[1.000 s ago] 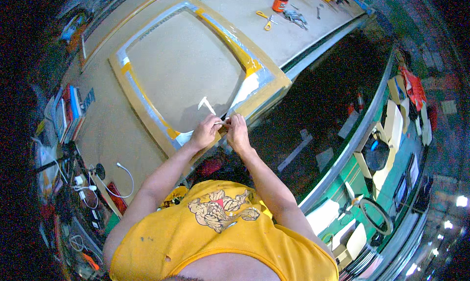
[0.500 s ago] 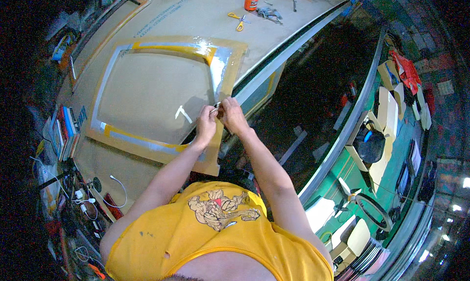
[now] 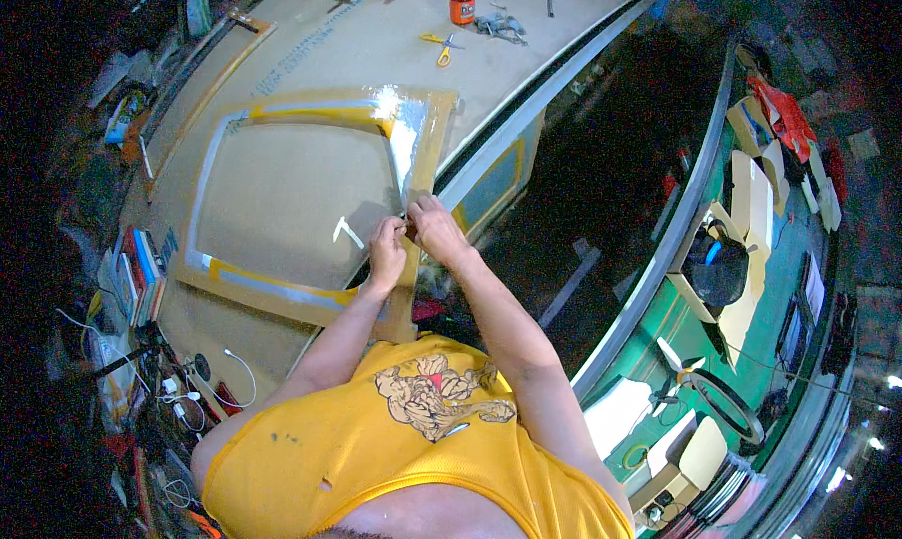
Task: The person rubs a small rectangular block on a white cloth stretched over a frame, then pours liquid from a bottle onto the cloth and spreads it by hand. Next, they use scissors to cut away blue and yellow tape from a second frame, removing the tape strips and setting them aside.
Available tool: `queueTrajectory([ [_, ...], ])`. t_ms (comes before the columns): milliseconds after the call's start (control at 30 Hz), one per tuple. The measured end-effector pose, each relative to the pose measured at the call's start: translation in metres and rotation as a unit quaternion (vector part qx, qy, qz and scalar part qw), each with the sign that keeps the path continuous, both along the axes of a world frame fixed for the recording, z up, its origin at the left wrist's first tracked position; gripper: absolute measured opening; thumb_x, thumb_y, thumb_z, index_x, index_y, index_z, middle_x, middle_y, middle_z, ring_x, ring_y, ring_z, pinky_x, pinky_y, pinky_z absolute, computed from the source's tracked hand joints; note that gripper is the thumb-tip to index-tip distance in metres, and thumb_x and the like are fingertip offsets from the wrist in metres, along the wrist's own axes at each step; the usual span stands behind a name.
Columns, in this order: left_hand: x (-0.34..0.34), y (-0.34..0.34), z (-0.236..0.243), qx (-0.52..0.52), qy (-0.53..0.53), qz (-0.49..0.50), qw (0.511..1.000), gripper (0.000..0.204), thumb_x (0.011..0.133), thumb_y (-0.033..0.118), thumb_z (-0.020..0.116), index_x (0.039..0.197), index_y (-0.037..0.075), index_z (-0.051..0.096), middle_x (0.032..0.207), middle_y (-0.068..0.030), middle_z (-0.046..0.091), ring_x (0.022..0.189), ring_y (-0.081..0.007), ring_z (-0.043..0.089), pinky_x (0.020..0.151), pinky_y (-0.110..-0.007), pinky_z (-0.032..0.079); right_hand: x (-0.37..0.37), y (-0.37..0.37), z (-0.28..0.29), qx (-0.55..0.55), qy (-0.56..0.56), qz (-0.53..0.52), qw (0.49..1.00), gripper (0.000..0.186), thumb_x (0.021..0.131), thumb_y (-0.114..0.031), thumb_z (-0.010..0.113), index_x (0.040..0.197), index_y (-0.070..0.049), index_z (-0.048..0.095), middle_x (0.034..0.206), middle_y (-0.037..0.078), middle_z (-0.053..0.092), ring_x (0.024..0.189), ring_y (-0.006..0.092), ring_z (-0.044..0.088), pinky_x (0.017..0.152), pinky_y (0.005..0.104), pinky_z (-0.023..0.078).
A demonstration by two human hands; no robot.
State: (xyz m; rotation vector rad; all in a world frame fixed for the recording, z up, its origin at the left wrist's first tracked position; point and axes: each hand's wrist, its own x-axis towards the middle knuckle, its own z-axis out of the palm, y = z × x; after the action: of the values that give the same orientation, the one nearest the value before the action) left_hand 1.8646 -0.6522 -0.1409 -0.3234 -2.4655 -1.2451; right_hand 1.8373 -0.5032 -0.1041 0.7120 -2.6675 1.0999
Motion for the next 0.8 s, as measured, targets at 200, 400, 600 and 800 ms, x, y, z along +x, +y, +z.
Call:
queueTrajectory([
  [200,-0.001,0.001,0.001,0.025,-0.023,-0.006,0.999,0.021,0.075,-0.013,0.054,0.09,0.001,0.055,0.088,-0.016,0.06,0.089,-0.0392,0.058,0.077,-0.047,0.046,0.003,0.001,0.003,0.037,0.003,0.031,0.999,0.024,0.072,-0.006,0.069,0.092,-0.004,0.055,0.094,0.015,0.055,0.095,0.0358,0.054,0.083,0.0444,0.047],
  [400,0.001,0.001,0.005,-0.001,-0.013,0.008,1.0,0.018,0.076,-0.01,0.056,0.089,0.002,0.056,0.086,-0.0162,0.06,0.087,-0.0395,0.057,0.077,-0.047,0.046,0.011,-0.005,-0.005,0.102,0.002,-0.019,0.995,0.023,0.077,-0.008,0.064,0.096,-0.002,0.052,0.091,0.016,0.055,0.092,0.0362,0.055,0.083,0.0447,0.047],
  [600,0.013,-0.011,0.015,-0.015,-0.021,-0.082,0.996,0.009,0.077,-0.005,0.056,0.082,0.002,0.054,0.079,-0.0159,0.056,0.082,-0.0384,0.055,0.07,-0.048,0.045,0.067,-0.033,-0.012,-0.021,-0.069,-0.128,0.989,0.023,0.08,-0.001,0.058,0.102,0.0,0.052,0.095,0.023,0.059,0.092,0.0413,0.057,0.083,0.0484,0.047],
  [800,0.017,-0.014,0.044,-0.029,-0.032,-0.129,0.991,0.009,0.077,-0.006,0.056,0.081,0.002,0.053,0.077,-0.016,0.055,0.082,-0.0394,0.054,0.069,-0.048,0.044,0.059,-0.002,0.047,0.002,-0.155,-0.014,0.988,0.02,0.079,0.001,0.061,0.098,0.001,0.054,0.091,0.024,0.061,0.089,0.0449,0.059,0.081,0.0499,0.048],
])
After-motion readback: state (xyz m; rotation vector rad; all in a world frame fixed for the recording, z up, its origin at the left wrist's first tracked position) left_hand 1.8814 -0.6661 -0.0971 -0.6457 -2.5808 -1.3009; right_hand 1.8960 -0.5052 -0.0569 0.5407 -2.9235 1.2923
